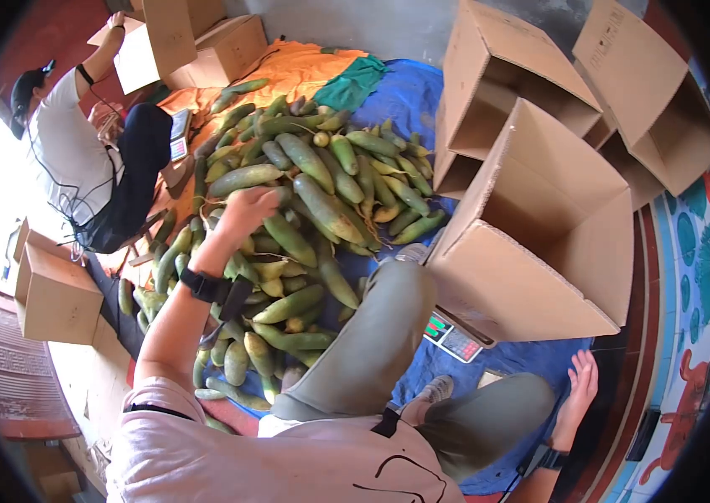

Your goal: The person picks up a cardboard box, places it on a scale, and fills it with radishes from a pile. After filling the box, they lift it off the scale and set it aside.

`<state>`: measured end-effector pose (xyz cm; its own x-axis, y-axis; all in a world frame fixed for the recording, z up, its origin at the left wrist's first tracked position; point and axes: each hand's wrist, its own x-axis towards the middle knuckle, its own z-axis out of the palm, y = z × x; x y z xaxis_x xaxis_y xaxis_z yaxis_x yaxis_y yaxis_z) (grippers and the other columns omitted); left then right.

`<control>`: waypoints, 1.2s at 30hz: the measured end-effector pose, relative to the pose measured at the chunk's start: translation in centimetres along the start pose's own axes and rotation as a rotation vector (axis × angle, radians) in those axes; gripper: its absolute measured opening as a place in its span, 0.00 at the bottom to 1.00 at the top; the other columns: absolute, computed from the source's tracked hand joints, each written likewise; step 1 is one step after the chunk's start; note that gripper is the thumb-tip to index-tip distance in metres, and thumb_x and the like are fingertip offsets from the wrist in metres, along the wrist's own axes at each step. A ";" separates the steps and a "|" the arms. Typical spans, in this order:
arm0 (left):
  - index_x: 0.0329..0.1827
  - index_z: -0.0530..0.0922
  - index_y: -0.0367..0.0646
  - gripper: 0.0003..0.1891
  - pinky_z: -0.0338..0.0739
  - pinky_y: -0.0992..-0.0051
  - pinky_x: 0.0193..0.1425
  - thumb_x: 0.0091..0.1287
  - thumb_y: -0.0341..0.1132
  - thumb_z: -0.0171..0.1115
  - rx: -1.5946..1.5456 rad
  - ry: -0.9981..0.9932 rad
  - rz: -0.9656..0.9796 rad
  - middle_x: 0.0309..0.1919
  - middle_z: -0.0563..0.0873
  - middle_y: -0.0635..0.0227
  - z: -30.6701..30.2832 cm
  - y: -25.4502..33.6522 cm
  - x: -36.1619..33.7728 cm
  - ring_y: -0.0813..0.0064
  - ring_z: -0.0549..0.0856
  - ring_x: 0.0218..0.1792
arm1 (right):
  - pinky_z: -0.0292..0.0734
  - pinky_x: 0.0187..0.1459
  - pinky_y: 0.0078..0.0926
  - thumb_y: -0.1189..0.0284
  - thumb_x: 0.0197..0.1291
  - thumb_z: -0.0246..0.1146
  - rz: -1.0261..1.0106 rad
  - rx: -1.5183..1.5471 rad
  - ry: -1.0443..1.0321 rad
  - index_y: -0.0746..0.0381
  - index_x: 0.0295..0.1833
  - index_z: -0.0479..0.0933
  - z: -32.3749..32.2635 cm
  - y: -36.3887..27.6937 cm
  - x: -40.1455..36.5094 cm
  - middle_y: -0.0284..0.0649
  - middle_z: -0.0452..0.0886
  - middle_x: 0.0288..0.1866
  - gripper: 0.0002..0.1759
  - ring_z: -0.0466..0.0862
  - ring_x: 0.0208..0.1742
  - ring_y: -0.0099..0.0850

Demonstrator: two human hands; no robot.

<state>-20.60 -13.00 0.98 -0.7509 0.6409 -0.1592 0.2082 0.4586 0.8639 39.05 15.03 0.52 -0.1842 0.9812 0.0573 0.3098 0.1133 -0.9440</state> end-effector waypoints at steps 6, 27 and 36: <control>0.29 0.81 0.40 0.06 0.82 0.68 0.34 0.55 0.28 0.56 1.373 0.042 0.276 0.30 0.85 0.60 -4.1 -17.0 -3.7 0.64 0.87 0.34 | 0.74 0.51 0.32 0.78 0.64 0.56 -0.331 -0.601 0.046 0.69 0.51 0.74 2.4 2.0 -2.4 0.45 0.79 0.49 0.11 0.80 0.49 0.37; 0.72 0.48 0.49 0.51 0.76 0.59 0.54 0.49 0.40 0.74 -0.276 0.821 -0.774 0.51 0.78 0.53 6.6 -19.3 -4.2 0.60 0.81 0.48 | 0.75 0.45 0.34 0.80 0.61 0.57 -0.495 -0.669 0.074 0.69 0.41 0.76 6.4 1.1 -0.9 0.48 0.79 0.38 0.05 0.80 0.40 0.44; 0.45 0.76 0.50 0.14 0.73 0.72 0.37 0.62 0.45 0.64 -1.134 0.326 -0.496 0.31 0.80 0.71 -0.4 -11.6 -9.9 0.72 0.78 0.30 | 0.76 0.44 0.35 0.80 0.60 0.57 -0.598 -0.670 -0.003 0.67 0.44 0.76 8.2 -1.4 -1.4 0.48 0.79 0.40 0.07 0.80 0.40 0.44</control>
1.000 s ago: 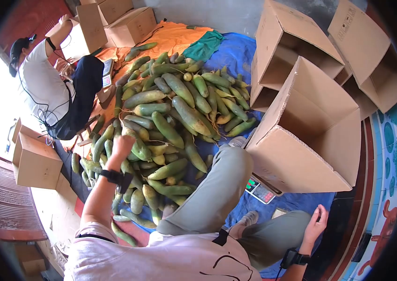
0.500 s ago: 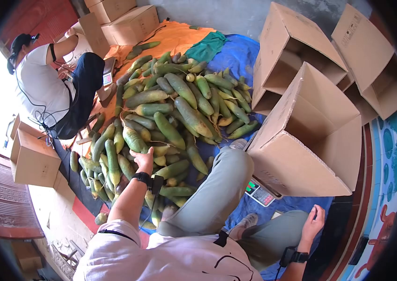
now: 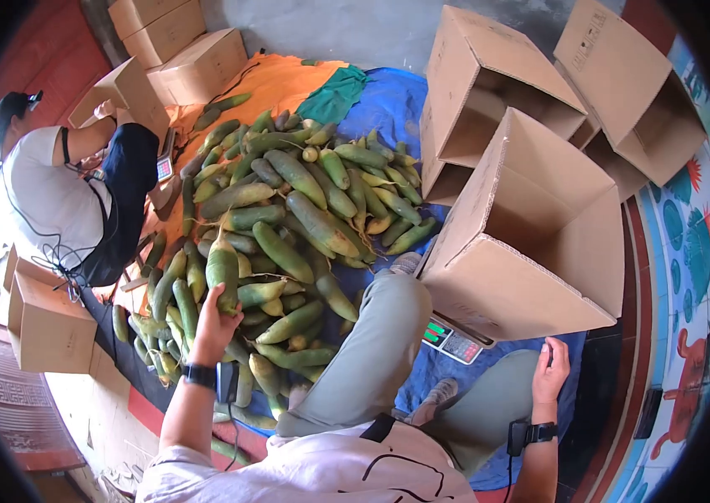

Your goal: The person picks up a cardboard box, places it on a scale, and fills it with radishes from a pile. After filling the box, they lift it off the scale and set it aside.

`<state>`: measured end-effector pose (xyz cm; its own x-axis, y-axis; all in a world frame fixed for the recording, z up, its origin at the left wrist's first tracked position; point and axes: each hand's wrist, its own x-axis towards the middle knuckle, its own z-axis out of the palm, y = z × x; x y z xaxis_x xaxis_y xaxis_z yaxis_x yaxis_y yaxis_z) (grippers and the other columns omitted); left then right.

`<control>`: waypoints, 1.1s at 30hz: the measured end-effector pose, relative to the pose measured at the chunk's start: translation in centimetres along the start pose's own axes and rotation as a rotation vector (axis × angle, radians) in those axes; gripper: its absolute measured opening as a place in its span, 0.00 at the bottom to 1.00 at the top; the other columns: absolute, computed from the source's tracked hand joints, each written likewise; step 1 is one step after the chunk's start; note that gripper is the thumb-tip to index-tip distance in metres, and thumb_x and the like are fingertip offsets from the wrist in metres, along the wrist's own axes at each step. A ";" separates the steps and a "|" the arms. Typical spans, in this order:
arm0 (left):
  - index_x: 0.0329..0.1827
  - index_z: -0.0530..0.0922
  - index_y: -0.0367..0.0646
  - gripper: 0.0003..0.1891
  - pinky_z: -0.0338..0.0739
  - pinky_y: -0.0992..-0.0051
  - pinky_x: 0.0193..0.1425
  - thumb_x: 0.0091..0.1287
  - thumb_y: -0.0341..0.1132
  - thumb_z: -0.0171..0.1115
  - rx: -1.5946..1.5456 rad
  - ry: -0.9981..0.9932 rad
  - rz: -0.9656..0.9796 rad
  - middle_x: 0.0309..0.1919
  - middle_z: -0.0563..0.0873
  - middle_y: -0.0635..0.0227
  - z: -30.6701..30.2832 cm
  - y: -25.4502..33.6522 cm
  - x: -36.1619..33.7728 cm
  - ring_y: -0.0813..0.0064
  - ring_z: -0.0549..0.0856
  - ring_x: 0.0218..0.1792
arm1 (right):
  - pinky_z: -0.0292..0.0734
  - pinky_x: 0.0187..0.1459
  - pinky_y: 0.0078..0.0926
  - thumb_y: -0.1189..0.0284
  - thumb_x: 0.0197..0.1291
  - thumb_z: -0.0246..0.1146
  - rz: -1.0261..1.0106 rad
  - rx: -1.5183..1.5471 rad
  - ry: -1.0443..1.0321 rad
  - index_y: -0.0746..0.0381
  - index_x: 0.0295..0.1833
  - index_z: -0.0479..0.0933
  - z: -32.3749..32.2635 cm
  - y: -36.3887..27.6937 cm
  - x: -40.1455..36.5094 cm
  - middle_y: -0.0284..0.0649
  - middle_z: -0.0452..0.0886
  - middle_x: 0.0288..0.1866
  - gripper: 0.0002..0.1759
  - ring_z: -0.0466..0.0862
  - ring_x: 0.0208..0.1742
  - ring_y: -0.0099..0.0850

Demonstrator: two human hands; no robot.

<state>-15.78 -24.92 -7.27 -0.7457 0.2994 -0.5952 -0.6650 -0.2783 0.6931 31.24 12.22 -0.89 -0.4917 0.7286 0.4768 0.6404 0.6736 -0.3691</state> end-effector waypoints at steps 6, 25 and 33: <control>0.52 0.73 0.40 0.24 0.72 0.72 0.35 0.60 0.47 0.63 0.006 -0.494 0.052 0.34 0.79 0.61 5.4 1.8 -5.9 0.70 0.77 0.28 | 0.76 0.46 0.35 0.81 0.57 0.60 -0.177 0.156 -0.008 0.67 0.47 0.75 -2.8 -8.7 4.1 0.47 0.79 0.43 0.11 0.81 0.42 0.42; 0.71 0.63 0.35 0.44 0.65 0.72 0.65 0.53 0.47 0.70 0.712 -1.636 -0.270 0.62 0.74 0.60 23.2 -4.0 -12.5 0.72 0.72 0.61 | 0.71 0.31 0.36 0.63 0.37 0.74 -0.339 -0.052 -0.456 0.63 0.34 0.75 -13.2 -12.6 5.5 0.42 0.75 0.28 0.21 0.78 0.28 0.42; 0.71 0.63 0.40 0.33 0.73 0.75 0.52 0.65 0.43 0.63 0.575 -1.493 0.219 0.49 0.78 0.67 30.1 -5.1 -12.9 0.78 0.77 0.46 | 0.67 0.35 0.36 0.56 0.62 0.59 -0.298 -0.316 0.109 0.66 0.33 0.72 -19.9 -12.3 8.8 0.46 0.72 0.29 0.21 0.75 0.32 0.43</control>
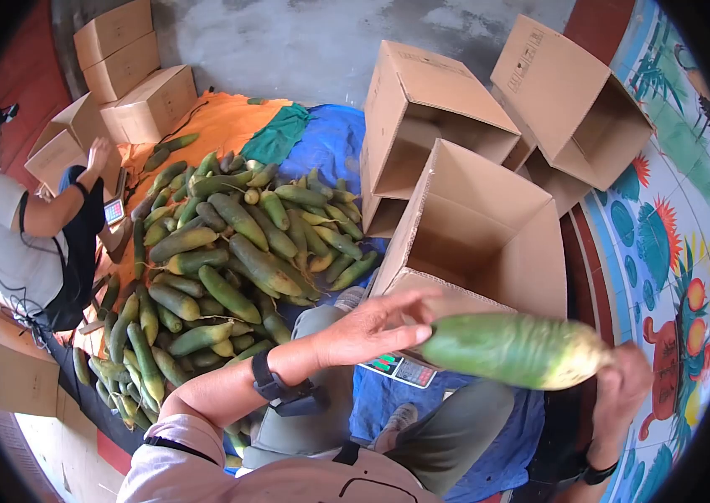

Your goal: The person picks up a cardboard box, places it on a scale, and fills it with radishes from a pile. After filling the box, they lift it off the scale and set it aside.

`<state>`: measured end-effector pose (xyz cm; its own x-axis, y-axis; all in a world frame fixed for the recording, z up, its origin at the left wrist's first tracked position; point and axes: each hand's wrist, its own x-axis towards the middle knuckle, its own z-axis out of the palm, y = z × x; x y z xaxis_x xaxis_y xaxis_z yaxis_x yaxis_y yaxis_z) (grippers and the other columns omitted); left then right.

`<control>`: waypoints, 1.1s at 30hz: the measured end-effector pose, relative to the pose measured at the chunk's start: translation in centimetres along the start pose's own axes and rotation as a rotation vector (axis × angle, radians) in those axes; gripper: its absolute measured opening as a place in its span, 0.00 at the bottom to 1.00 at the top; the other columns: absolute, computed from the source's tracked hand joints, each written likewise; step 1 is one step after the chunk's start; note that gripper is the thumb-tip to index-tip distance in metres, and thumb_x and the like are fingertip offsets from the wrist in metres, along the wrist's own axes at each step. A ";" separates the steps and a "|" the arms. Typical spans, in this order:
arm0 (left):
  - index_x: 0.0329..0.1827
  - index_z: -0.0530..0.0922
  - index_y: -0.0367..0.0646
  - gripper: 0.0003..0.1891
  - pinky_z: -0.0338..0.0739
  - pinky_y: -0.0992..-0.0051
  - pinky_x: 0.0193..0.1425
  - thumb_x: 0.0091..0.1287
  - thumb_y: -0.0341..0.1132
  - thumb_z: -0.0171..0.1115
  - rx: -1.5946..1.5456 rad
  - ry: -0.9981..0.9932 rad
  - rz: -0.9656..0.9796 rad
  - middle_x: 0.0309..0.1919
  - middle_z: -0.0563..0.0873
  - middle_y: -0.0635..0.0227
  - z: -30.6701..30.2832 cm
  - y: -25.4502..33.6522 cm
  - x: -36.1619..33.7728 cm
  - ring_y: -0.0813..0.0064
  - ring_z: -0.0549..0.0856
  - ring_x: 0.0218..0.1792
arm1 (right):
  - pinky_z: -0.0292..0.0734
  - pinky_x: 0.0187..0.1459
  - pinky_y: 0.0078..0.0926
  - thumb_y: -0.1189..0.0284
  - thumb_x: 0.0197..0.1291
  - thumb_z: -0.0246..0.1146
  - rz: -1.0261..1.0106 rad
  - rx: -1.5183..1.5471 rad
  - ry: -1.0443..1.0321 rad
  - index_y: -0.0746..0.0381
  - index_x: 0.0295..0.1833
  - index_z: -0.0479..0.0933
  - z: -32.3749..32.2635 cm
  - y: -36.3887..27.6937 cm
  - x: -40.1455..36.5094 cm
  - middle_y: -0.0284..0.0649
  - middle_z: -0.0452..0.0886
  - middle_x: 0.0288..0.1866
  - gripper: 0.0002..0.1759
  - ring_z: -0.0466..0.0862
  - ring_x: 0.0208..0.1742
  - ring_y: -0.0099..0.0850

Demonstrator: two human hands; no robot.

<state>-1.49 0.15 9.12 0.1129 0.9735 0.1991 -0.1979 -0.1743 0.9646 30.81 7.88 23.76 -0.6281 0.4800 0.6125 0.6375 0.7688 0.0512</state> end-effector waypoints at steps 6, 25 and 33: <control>0.62 0.71 0.41 0.33 0.65 0.58 0.59 0.49 0.33 0.69 1.119 0.515 0.374 0.51 0.75 0.55 1.0 -1.5 2.2 0.52 0.72 0.52 | 0.66 0.33 0.31 0.75 0.59 0.57 0.193 0.079 0.108 0.69 0.31 0.68 1.2 2.4 6.3 0.44 0.68 0.26 0.09 0.69 0.27 0.37; 0.41 0.76 0.41 0.20 0.64 0.51 0.65 0.51 0.40 0.73 0.954 0.427 0.401 0.66 0.65 0.41 -1.4 -4.9 4.0 0.45 0.67 0.66 | 0.76 0.45 0.43 0.62 0.62 0.59 -0.191 -0.185 -1.160 0.61 0.38 0.82 27.6 3.5 15.2 0.50 0.82 0.38 0.13 0.81 0.42 0.50; 0.39 0.74 0.42 0.20 0.65 0.48 0.62 0.52 0.43 0.72 0.912 0.426 0.383 0.66 0.64 0.44 -1.4 -5.2 3.8 0.46 0.67 0.66 | 0.76 0.46 0.40 0.74 0.56 0.57 -0.154 -0.151 -1.374 0.60 0.42 0.83 35.5 6.5 10.2 0.52 0.83 0.42 0.12 0.83 0.45 0.46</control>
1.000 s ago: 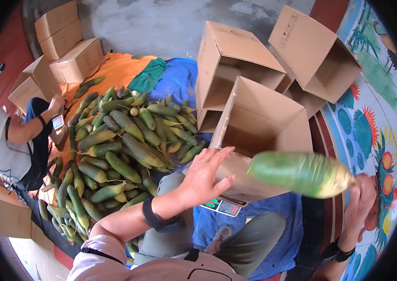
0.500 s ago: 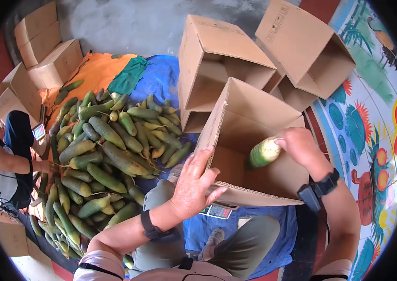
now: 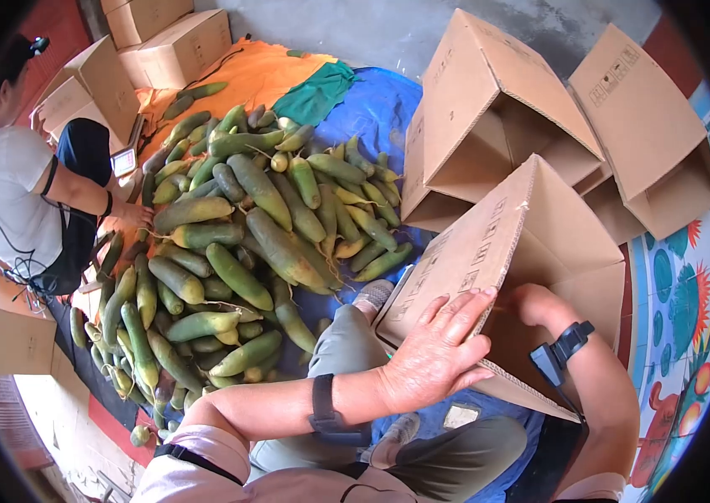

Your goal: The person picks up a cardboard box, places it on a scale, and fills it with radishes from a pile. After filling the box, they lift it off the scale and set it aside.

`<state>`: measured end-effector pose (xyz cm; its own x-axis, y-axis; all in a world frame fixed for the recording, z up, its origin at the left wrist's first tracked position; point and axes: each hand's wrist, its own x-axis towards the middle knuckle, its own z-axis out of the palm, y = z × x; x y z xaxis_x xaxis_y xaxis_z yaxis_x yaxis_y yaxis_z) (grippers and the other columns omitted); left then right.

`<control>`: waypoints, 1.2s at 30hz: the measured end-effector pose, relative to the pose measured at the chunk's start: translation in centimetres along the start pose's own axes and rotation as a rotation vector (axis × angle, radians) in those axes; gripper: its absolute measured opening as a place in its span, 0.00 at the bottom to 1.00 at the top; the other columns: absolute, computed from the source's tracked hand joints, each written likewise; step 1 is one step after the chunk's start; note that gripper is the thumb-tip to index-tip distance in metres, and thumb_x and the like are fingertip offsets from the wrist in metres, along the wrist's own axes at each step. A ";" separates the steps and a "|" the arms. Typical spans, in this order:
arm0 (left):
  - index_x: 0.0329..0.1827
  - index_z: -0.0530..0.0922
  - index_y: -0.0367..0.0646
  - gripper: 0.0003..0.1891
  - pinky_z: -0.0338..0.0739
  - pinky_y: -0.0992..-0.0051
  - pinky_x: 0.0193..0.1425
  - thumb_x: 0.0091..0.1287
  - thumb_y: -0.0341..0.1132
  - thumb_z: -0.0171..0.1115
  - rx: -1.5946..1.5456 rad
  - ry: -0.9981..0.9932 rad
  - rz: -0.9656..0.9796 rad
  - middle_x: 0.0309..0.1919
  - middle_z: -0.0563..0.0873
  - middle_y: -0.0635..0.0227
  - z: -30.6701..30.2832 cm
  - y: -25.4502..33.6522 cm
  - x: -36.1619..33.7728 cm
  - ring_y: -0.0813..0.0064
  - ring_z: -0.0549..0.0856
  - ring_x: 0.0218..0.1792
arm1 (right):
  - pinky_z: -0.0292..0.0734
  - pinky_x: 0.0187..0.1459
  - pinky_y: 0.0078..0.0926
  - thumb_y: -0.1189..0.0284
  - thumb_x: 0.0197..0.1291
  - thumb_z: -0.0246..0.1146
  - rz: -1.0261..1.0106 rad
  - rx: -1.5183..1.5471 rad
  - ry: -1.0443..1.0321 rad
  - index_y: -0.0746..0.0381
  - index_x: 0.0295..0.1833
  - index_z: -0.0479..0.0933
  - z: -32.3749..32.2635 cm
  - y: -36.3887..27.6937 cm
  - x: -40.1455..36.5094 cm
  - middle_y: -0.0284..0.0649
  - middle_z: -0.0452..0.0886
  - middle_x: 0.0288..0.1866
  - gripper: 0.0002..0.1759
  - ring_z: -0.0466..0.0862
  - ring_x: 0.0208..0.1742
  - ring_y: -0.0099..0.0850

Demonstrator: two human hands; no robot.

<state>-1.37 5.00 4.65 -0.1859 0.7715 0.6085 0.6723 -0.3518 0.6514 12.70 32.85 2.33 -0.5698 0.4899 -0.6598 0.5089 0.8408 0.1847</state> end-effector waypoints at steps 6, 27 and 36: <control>0.32 0.71 0.42 0.19 0.65 0.47 0.61 0.52 0.44 0.71 0.038 0.016 -0.016 0.67 0.63 0.44 -0.3 -0.1 0.1 0.47 0.68 0.65 | 0.79 0.41 0.40 0.75 0.44 0.66 0.053 -0.294 -0.312 0.63 0.43 0.83 1.5 2.4 -1.0 0.51 0.84 0.41 0.16 0.84 0.41 0.47; 0.52 0.76 0.40 0.24 0.72 0.58 0.59 0.51 0.36 0.69 0.579 -0.013 -0.413 0.54 0.78 0.52 -8.3 -10.6 -14.5 0.50 0.77 0.54 | 0.69 0.58 0.39 0.82 0.52 0.59 0.088 0.328 0.957 0.67 0.54 0.74 1.3 -10.7 -26.6 0.49 0.75 0.54 0.20 0.75 0.55 0.48; 0.51 0.77 0.51 0.19 0.67 0.58 0.59 0.54 0.36 0.64 1.141 -0.539 -1.004 0.50 0.78 0.67 -12.6 -19.0 -29.6 0.65 0.75 0.56 | 0.70 0.59 0.38 0.82 0.52 0.59 0.099 0.457 1.081 0.68 0.55 0.74 5.8 -10.8 -28.1 0.49 0.76 0.55 0.21 0.77 0.55 0.45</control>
<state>-17.67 -17.90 -20.01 -0.7624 0.6097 -0.2168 0.6424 0.7532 -0.1410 26.94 8.67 14.67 -0.6535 0.6742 0.3442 0.6407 0.7348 -0.2228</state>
